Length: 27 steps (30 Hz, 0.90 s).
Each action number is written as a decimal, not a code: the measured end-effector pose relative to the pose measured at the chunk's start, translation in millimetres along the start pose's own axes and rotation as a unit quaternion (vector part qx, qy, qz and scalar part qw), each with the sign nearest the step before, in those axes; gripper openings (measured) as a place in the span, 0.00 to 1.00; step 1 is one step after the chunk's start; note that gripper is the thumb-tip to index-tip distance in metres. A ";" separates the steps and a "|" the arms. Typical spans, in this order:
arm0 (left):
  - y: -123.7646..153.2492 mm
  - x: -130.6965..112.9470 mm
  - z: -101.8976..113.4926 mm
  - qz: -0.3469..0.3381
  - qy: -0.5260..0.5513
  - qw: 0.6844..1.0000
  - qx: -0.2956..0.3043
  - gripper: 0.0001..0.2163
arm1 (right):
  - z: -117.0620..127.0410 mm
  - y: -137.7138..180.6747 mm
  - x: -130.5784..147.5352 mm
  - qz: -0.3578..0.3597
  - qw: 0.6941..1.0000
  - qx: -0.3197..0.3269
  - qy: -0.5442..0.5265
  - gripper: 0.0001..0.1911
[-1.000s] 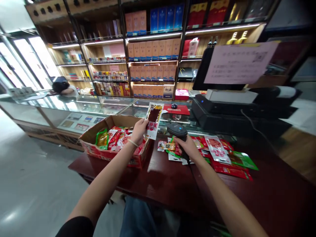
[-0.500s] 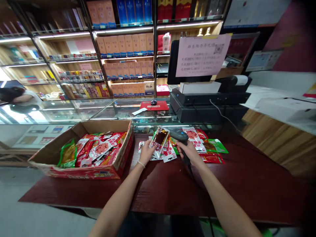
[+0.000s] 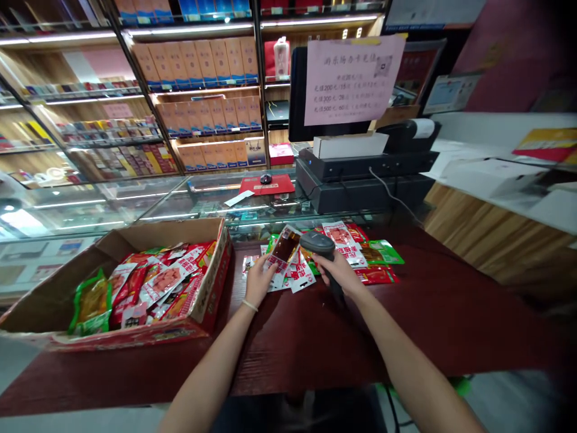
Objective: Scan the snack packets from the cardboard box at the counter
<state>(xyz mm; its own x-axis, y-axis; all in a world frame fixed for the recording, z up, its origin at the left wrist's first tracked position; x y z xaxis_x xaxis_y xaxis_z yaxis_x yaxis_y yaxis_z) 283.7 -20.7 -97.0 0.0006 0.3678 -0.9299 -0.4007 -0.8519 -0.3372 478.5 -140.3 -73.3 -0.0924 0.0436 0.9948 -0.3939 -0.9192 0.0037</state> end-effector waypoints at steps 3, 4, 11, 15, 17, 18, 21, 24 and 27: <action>2.8 -9.3 3.3 -0.024 -0.017 0.999 -0.012 0.17 | 17.5 0.0 6.2 0.009 0.999 -0.041 -0.027 0.18; 3.2 -13.7 2.6 -0.036 -0.027 0.999 -0.008 0.17 | 24.6 0.1 8.4 0.013 0.998 -0.059 -0.036 0.18; -9.5 -51.6 -13.3 -0.096 -0.150 0.984 -0.017 0.20 | 59.5 3.1 20.3 0.022 0.986 -0.125 -0.106 0.17; -15.6 -63.0 -53.1 -0.105 -0.265 0.957 0.056 0.22 | 62.4 6.5 26.4 0.025 0.983 -0.131 -0.125 0.17; -11.6 -58.7 -80.8 -0.087 -0.320 0.936 0.119 0.22 | 62.1 7.7 29.1 0.032 0.982 -0.132 -0.130 0.17; -7.7 -56.0 -93.9 -0.083 -0.337 0.926 0.147 0.22 | 61.8 8.0 29.7 0.033 0.982 -0.132 -0.132 0.17; 5.8 -51.8 -122.3 -0.116 -0.332 0.915 0.200 0.31 | 60.5 7.8 29.7 0.032 0.983 -0.128 -0.131 0.17; 12.6 -46.0 -128.5 -0.138 -0.299 0.919 0.216 0.35 | 58.4 6.9 29.2 0.039 0.985 -0.121 -0.115 0.17; 11.3 -42.0 -119.1 -0.132 -0.274 0.929 0.210 0.31 | 55.7 6.1 26.9 0.043 0.987 -0.115 -0.107 0.17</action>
<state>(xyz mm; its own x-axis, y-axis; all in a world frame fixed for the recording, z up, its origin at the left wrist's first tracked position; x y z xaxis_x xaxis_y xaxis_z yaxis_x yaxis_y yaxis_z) 388.2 -90.1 -79.2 -0.2710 0.7764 -0.5690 -0.7758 -0.5261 -0.3483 524.6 -166.5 -40.8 0.0506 -0.1377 0.9892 -0.5926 -0.8014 -0.0812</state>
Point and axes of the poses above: each hand's wrist, its own y-axis away from the middle knuckle, its own z-axis out of the back of the hand, x = y × z, the point moved 7 cm from there along -y, towards the middle knuckle, and after that the axes turned 7 degrees about y, right-handed, at the moved point
